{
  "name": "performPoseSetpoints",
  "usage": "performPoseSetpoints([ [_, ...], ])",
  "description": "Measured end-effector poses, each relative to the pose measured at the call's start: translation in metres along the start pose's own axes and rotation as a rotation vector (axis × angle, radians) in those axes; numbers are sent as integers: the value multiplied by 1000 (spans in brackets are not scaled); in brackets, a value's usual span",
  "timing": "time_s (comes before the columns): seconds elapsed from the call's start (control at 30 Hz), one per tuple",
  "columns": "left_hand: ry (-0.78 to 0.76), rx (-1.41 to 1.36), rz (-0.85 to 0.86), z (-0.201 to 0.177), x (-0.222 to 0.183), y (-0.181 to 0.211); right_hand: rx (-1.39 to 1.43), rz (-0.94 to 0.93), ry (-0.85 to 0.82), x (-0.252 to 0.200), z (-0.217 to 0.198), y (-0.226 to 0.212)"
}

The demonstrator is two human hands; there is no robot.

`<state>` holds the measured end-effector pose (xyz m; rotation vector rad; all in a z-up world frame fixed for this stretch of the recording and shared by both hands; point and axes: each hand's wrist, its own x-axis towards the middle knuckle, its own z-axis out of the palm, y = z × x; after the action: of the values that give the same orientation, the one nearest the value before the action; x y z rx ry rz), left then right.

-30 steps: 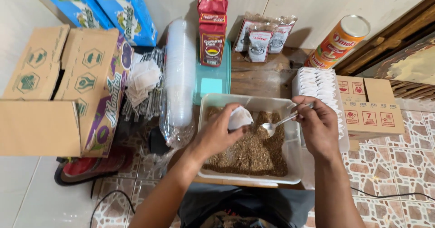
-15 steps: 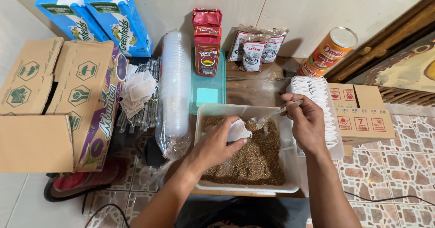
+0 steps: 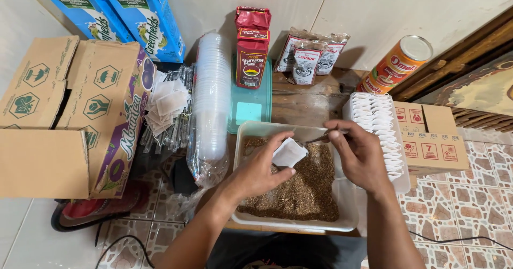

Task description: Filling individual tea filter bags with loose tea leaves using a small spoon from a large container.

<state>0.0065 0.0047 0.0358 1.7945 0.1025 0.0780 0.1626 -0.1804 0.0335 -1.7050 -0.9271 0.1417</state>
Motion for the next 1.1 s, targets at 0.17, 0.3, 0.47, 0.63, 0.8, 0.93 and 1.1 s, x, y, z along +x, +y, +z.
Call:
performPoseSetpoints([
  [0.17,30,-54,19,10,-1,-18,-117,-170,-83,11,-9,-21],
  [0.3,41,-53,54,12,2,-37,-237,-244,-81,12,-22,-30],
  [0.47,18,-76,52,10,6,-40,-304,-216,-189,14,-18,-32],
  [0.63,47,-103,35,9,3,-33,-54,-173,-6,5,-9,-3],
  [0.8,82,-131,100,7,3,-37,-209,-258,-51,3,-17,-12],
  [0.93,67,-138,92,6,3,-36,-313,-277,-80,6,-29,-35],
  [1.1,36,-94,40,3,1,-21,-272,-227,-74,4,-10,-26],
])
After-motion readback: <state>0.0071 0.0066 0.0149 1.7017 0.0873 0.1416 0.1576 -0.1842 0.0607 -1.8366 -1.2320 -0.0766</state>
